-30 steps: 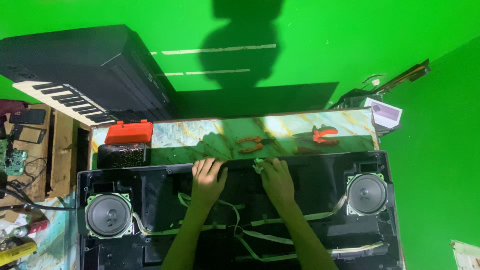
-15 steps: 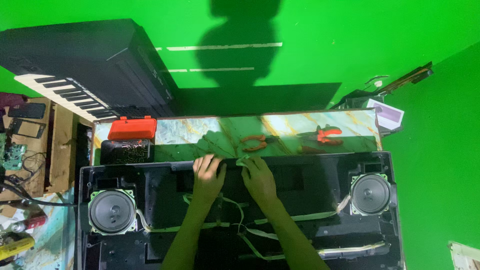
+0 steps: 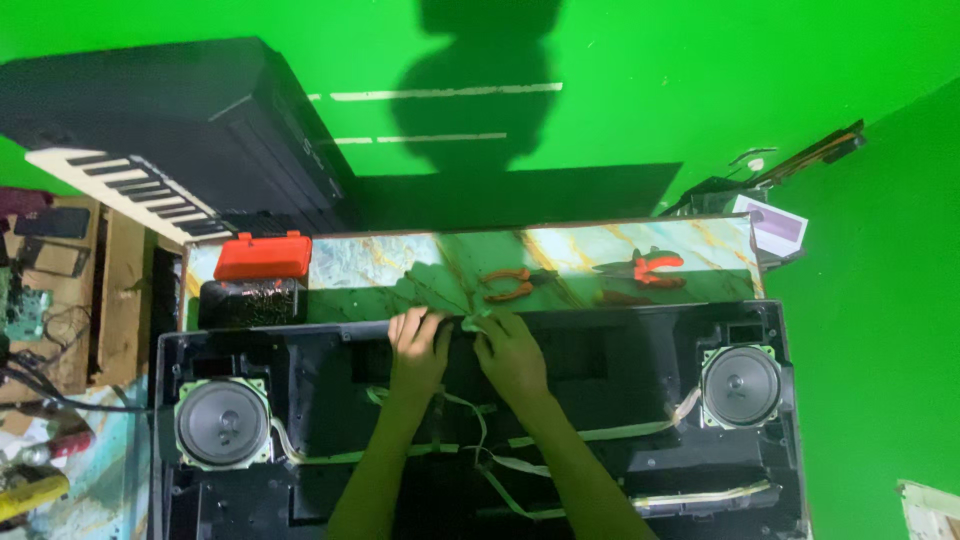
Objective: The person cleans the internal components of a disassembled musical keyboard with a cloth and handles small wiring connectors by hand.
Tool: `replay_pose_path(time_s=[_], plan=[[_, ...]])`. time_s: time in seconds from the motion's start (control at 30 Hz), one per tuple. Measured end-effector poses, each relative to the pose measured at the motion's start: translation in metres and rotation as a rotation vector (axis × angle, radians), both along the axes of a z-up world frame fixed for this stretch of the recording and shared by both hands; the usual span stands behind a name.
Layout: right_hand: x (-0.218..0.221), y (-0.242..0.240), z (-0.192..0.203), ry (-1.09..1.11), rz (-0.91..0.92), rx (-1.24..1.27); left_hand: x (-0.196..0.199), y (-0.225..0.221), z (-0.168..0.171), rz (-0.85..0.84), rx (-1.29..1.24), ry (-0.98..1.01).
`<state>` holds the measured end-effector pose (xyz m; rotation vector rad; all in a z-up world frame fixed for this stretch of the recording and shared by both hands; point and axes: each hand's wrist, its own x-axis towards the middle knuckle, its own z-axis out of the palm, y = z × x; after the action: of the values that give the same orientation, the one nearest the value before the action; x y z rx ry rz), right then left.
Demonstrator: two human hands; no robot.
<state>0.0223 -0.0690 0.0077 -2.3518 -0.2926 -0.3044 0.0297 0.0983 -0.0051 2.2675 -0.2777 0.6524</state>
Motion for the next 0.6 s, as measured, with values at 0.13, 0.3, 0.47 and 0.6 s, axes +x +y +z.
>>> replay_pose_path(time_s=[0.13, 0.3, 0.47, 0.6], plan=[[0.000, 0.000, -0.007, -0.054, 0.071, 0.001, -0.002, -0.001, 0.002, 0.005, -0.027, -0.039], [-0.001, -0.010, -0.007, -0.012, -0.012, 0.006, -0.003, -0.001, 0.001, 0.033, -0.028, -0.006], [0.001, -0.022, -0.004, 0.044, -0.074, -0.066, -0.004, -0.005, 0.001, 0.048, -0.037, 0.004], [0.001, -0.012, -0.007, 0.037, -0.059, 0.047, -0.006, -0.003, 0.001, 0.054, -0.013, 0.020]])
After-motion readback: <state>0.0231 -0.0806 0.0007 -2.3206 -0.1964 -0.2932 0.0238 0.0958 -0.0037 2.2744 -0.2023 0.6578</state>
